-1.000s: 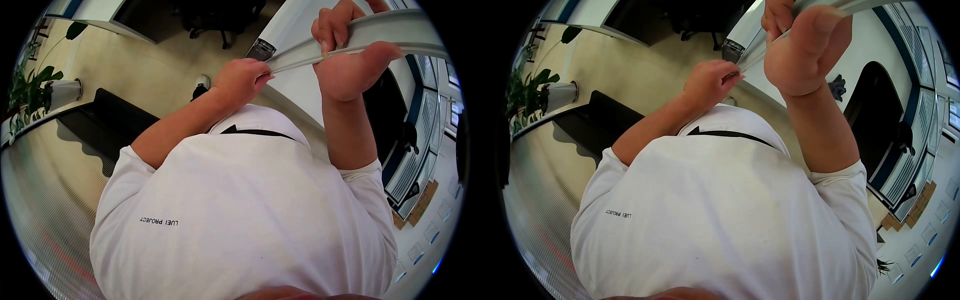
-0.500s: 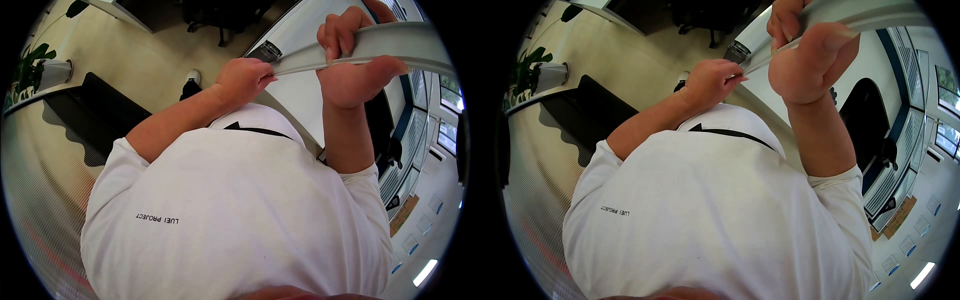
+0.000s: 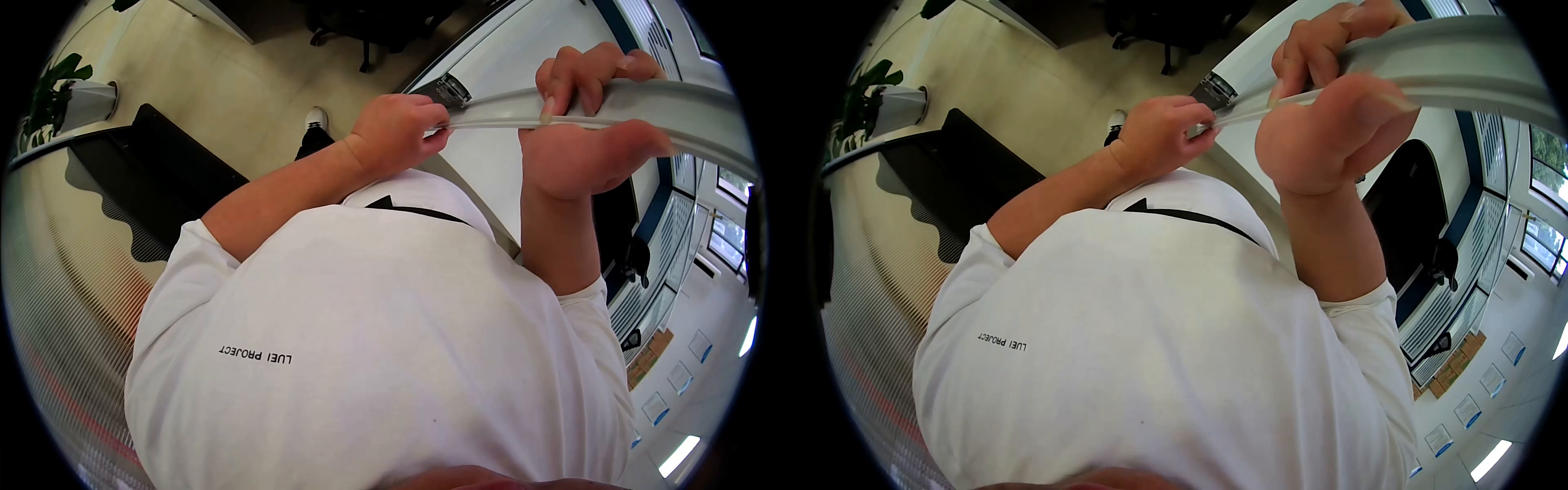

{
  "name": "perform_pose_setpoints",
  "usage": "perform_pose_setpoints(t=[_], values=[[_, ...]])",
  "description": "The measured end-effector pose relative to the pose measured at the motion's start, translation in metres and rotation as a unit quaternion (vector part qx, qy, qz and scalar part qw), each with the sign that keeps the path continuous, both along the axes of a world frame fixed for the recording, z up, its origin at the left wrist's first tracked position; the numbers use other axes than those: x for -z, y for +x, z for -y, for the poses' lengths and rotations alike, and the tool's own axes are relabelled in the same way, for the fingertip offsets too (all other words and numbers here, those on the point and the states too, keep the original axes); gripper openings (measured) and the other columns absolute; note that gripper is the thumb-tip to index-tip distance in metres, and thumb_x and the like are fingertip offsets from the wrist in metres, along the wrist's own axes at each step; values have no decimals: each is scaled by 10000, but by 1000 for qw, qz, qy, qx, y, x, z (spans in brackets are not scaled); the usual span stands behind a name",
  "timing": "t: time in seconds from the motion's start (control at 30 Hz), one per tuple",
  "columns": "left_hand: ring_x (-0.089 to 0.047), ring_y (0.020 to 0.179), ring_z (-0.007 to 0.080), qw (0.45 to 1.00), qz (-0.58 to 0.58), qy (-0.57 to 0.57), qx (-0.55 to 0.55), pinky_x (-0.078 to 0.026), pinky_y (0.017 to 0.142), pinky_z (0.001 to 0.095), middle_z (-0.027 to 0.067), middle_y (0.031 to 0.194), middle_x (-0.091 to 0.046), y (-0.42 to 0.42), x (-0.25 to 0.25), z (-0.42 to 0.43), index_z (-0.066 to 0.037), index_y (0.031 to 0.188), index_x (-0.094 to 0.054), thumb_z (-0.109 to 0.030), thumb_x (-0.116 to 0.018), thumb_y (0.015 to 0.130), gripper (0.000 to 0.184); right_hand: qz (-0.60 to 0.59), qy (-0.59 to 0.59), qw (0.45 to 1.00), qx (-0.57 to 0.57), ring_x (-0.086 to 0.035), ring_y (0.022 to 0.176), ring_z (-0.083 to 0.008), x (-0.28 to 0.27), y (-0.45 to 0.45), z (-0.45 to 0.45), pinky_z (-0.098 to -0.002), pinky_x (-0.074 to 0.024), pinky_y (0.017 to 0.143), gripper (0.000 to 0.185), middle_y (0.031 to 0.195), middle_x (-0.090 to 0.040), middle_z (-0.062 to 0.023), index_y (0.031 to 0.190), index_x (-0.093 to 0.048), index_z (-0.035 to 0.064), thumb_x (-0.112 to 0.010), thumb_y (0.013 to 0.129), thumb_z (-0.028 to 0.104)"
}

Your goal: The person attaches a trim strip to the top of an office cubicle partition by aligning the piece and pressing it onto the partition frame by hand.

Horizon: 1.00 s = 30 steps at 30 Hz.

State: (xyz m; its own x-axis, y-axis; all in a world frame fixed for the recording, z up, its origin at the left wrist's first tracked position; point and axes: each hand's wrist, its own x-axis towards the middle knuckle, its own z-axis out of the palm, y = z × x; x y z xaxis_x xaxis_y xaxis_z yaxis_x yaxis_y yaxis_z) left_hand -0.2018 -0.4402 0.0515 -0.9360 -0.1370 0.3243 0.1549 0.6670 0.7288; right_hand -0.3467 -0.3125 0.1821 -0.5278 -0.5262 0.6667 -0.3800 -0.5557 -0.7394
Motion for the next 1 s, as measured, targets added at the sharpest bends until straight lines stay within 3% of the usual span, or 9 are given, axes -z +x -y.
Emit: perform_pose_setpoints(t=[0.13,0.17,0.23,0.37,0.4,0.5,0.83,0.93,1.0], values=[[-675,684,263,1000,11,-2,4,-543,608,394,34,841,-721,0,-1,7,-129,903,-756,-200,-800,868,90,20,87,976,199,-419,569,-86,-19,39,17,-271,-292,574,813,796,-453,26,1236,-566,183,-492,882,911],[-678,689,261,1000,18,-10,10,-542,606,391,30,839,-722,0,-2,9,-133,902,-757,-206,-805,864,95,33,88,971,221,-369,578,-83,-20,41,19,-258,-305,564,880,779,-430,15,1217,-519,115,-516,854,917],[-681,693,260,999,28,-17,18,-542,605,389,27,836,-723,0,0,16,-137,900,-758,-213,-809,860,100,48,91,964,246,-318,587,-81,-20,44,23,-245,-319,555,954,763,-408,4,1198,-471,48,-541,826,923],[-677,686,256,998,49,-29,42,-539,602,392,21,811,-716,-4,1,28,-128,883,-750,-299,-830,847,192,44,66,966,248,-330,562,-89,-14,39,21,-257,-318,558,928,789,-400,13,1224,-458,60,-490,856,911],[-674,679,256,995,74,-48,52,-539,602,393,19,799,-710,-5,-1,33,-122,863,-738,-337,-838,840,239,38,61,976,206,-369,576,-80,-13,38,18,-259,-313,587,885,799,-427,33,1222,-511,146,-491,830,939],[-675,693,262,985,133,-78,76,-544,607,391,31,779,-693,-12,-4,49,-102,810,-700,-432,-856,810,365,33,59,982,177,-409,584,-73,-11,39,18,-262,-311,612,866,808,-460,51,1219,-563,231,-475,792,979],[-704,802,267,961,130,-133,207,-569,650,398,58,880,-705,-55,-8,78,-82,946,-729,-574,-808,817,516,82,27,928,363,-427,565,-77,-21,57,39,-234,-314,567,866,812,-473,53,1183,-527,186,-542,775,950],[-709,804,265,936,103,-178,285,-574,640,407,59,836,-706,-67,-13,86,-85,944,-752,-584,-781,838,511,90,25,906,414,-422,565,-79,-21,65,49,-222,-297,545,848,810,-465,53,1167,-512,187,-535,786,945],[-710,791,263,873,204,-251,365,-573,619,418,62,791,-707,-78,-23,87,-85,872,-754,-584,-766,851,499,86,27,897,433,-416,563,-81,-21,68,52,-219,-289,532,845,808,-460,53,1164,-506,189,-532,787,945]])
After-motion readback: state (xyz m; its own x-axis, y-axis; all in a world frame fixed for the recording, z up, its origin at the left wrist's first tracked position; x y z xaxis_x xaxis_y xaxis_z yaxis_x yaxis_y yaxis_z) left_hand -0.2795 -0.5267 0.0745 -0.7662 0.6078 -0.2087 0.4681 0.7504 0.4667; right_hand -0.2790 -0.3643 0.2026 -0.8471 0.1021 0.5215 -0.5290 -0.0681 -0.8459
